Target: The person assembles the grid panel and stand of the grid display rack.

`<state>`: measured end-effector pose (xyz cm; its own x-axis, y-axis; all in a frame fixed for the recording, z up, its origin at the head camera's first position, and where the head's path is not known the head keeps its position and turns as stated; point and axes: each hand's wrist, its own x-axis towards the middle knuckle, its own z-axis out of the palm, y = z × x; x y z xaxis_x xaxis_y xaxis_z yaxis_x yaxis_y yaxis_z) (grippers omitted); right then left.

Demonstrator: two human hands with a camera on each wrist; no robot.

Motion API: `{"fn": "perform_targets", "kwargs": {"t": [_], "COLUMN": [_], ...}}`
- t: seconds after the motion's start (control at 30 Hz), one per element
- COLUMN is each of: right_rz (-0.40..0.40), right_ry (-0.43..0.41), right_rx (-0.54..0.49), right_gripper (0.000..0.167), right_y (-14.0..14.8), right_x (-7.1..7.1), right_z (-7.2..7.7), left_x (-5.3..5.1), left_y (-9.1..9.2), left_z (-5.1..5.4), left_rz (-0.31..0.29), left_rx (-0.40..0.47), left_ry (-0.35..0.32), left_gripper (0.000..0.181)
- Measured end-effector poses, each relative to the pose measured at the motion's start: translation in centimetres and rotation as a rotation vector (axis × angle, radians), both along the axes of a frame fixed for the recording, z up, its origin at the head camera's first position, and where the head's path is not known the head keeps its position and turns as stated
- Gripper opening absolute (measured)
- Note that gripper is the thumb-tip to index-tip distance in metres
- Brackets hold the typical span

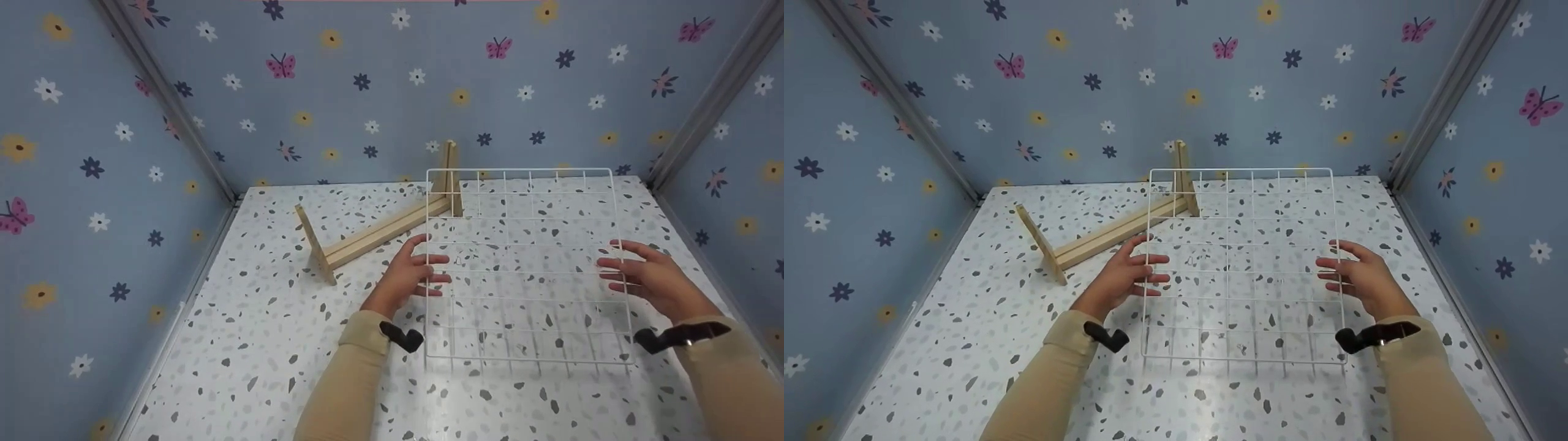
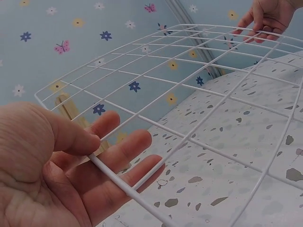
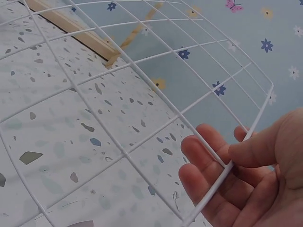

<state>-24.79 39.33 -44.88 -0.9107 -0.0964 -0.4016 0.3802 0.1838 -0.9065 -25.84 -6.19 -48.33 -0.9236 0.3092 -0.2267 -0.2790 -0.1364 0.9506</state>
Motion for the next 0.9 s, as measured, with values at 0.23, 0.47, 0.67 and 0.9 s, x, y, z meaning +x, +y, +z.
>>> {"fn": "perform_targets", "kwargs": {"t": [0.23,0.47,0.67,0.9], "right_rz": [-0.016,-0.048,-0.081,-0.106], "right_ry": [0.006,0.050,0.100,0.156], "right_rx": [-0.023,-0.069,-0.091,-0.145], "right_gripper": [0.061,0.062,0.055,0.038], "right_y": [0.11,-0.10,-0.22,-0.24], "right_x": [-0.11,0.01,0.02,0.14], "right_z": [0.15,0.28,0.35,0.13], "left_x": [-0.20,-0.37,-0.33,-0.21], "left_y": [0.30,0.53,0.75,0.92], "left_z": [0.30,0.48,0.67,0.73], "left_rz": [0.006,0.019,0.054,0.078], "left_rx": [-0.015,-0.069,-0.104,-0.096], "left_ry": [0.005,0.048,0.130,0.213], "left_gripper": [0.072,0.075,0.074,0.071]}}
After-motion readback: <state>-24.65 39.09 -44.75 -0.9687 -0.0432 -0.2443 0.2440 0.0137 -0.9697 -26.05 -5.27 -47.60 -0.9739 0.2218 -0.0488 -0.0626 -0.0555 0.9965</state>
